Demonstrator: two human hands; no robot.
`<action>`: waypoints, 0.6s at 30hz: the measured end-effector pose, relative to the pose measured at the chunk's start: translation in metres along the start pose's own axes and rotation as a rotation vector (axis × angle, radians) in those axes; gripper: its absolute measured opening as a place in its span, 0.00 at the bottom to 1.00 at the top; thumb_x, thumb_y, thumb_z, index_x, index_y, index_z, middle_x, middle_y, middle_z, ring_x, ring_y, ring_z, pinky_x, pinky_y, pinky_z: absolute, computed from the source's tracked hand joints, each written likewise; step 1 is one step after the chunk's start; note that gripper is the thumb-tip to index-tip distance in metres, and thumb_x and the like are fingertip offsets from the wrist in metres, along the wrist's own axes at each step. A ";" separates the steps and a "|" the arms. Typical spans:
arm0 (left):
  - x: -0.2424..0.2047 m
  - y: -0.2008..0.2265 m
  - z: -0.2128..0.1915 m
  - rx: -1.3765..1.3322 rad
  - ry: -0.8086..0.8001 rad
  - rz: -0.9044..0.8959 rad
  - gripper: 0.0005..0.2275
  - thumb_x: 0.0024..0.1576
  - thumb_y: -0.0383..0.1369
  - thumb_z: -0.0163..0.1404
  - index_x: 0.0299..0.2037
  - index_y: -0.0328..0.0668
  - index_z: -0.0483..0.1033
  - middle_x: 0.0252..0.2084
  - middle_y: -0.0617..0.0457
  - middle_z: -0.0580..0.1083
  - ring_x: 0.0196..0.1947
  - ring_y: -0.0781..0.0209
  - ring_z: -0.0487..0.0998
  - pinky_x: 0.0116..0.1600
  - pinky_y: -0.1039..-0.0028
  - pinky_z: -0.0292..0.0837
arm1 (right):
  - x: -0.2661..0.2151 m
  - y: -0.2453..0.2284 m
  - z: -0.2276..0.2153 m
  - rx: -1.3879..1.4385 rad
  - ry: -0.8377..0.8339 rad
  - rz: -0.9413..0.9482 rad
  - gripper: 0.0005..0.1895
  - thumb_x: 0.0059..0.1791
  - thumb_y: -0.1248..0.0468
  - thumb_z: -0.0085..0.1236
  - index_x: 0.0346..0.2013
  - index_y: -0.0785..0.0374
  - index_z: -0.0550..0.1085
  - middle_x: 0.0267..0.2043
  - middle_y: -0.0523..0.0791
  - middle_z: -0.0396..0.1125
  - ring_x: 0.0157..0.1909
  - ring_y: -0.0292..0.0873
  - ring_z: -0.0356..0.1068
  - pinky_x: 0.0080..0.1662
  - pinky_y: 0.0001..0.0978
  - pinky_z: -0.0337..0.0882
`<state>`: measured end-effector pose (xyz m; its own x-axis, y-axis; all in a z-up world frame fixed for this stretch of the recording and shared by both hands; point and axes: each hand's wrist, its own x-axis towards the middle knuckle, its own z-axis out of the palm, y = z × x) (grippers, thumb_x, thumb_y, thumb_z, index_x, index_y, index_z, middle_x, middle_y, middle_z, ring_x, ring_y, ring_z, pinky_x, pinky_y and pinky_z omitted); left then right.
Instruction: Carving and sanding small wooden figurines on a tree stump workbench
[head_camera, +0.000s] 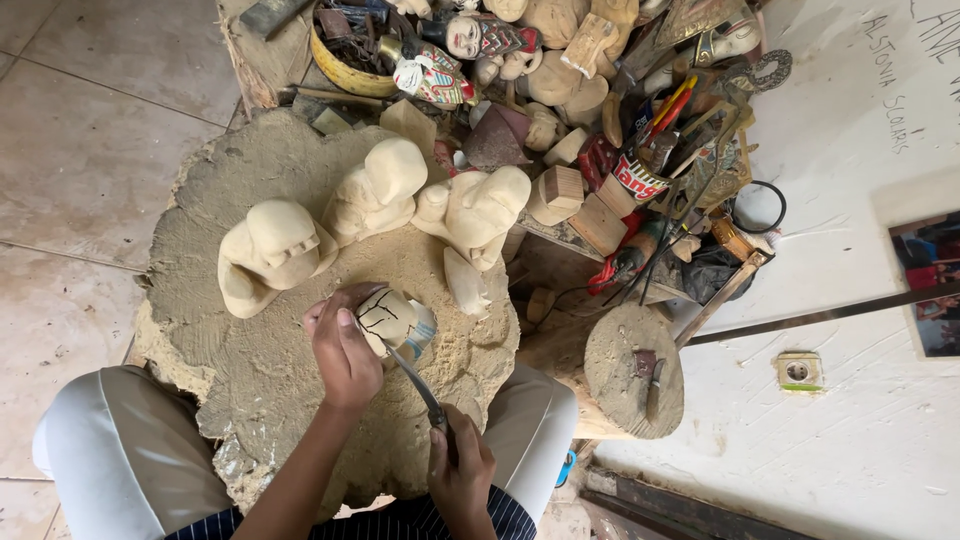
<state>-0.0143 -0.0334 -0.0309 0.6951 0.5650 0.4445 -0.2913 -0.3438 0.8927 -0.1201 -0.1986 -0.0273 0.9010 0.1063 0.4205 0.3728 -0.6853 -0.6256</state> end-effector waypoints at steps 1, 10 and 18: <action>0.001 0.000 0.000 -0.006 -0.002 -0.003 0.23 0.70 0.39 0.23 0.38 0.33 0.72 0.32 0.46 0.72 0.34 0.55 0.67 0.50 0.67 0.55 | -0.001 0.000 -0.001 -0.013 0.007 0.012 0.14 0.55 0.58 0.46 0.49 0.61 0.73 0.38 0.48 0.74 0.33 0.44 0.75 0.35 0.32 0.73; -0.008 -0.016 0.005 0.000 0.025 -0.033 0.26 0.71 0.42 0.25 0.43 0.25 0.74 0.25 0.46 0.69 0.35 0.55 0.66 0.52 0.65 0.57 | 0.008 -0.011 -0.004 0.019 -0.010 -0.034 0.14 0.54 0.60 0.50 0.51 0.64 0.73 0.37 0.49 0.74 0.32 0.42 0.74 0.32 0.31 0.73; -0.001 -0.001 0.000 -0.020 0.003 0.023 0.25 0.71 0.40 0.23 0.45 0.30 0.75 0.36 0.44 0.76 0.37 0.54 0.72 0.51 0.67 0.56 | 0.009 -0.024 -0.012 0.024 0.007 -0.020 0.14 0.53 0.63 0.52 0.51 0.64 0.74 0.37 0.48 0.74 0.32 0.40 0.74 0.34 0.30 0.74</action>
<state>-0.0145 -0.0339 -0.0328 0.6866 0.5592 0.4647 -0.3202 -0.3413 0.8837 -0.1238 -0.1904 -0.0010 0.8917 0.1148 0.4379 0.3963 -0.6653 -0.6326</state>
